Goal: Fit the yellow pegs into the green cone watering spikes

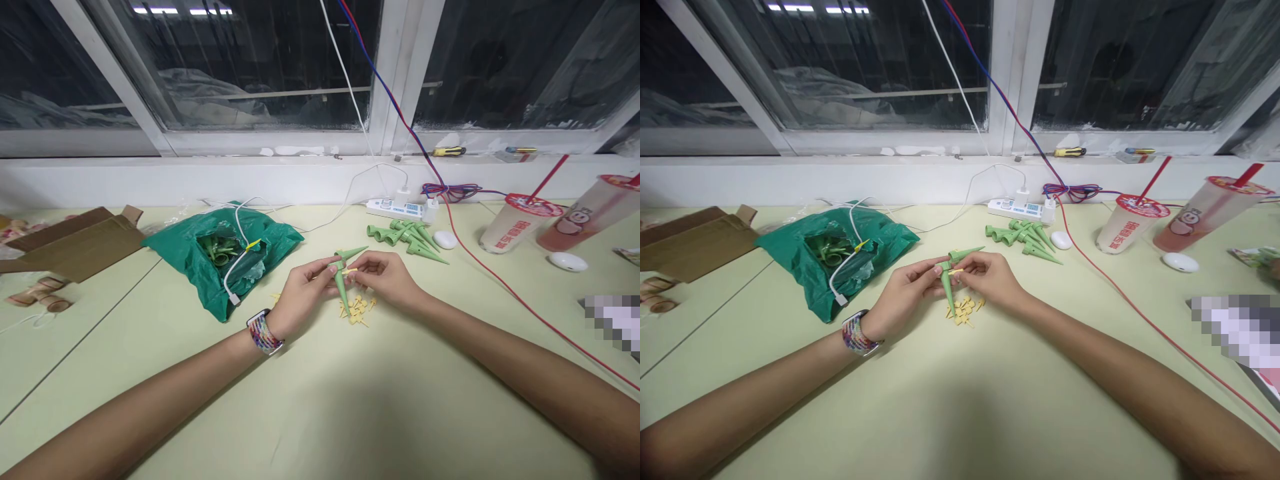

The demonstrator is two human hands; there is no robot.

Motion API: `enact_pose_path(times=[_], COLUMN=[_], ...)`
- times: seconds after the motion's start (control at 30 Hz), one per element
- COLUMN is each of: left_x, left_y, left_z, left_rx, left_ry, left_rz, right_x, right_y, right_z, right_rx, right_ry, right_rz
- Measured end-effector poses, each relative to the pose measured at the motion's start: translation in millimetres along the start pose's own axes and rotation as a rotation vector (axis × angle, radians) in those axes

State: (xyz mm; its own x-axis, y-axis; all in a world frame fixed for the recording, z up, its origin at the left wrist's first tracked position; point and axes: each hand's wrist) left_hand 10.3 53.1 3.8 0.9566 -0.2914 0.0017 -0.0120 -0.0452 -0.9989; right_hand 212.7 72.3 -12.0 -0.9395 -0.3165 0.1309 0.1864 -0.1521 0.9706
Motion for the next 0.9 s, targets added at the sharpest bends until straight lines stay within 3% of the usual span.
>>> enact_pose_path(times=[0.2,0.53,0.9], left_x=[-1.0,4.7,3.3], left_y=[-5,-23,-44], left_z=[-4,-14,-19], left_rx=[0.053,0.061,0.157], left_ry=[-0.042,-0.029,-0.088], left_rz=[0.110,0.159,0.263], right_x=[2,7,17], right_y=[13,17,32], right_z=[-1,-5,-7], right_rx=[0.067,-0.029,-0.011], right_ry=[-0.014,0.002,-0.016], right_rz=[0.032,0.042,0.081])
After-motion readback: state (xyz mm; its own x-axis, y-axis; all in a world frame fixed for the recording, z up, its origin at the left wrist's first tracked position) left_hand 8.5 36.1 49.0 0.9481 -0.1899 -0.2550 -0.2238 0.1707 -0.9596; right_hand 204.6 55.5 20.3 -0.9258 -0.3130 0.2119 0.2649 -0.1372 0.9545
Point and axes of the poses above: each hand's wrist, its own z-axis towards the middle knuckle, its own x-axis out of the palm, y = z × x, and after that the axes turned 11 degrees about z, right-handed
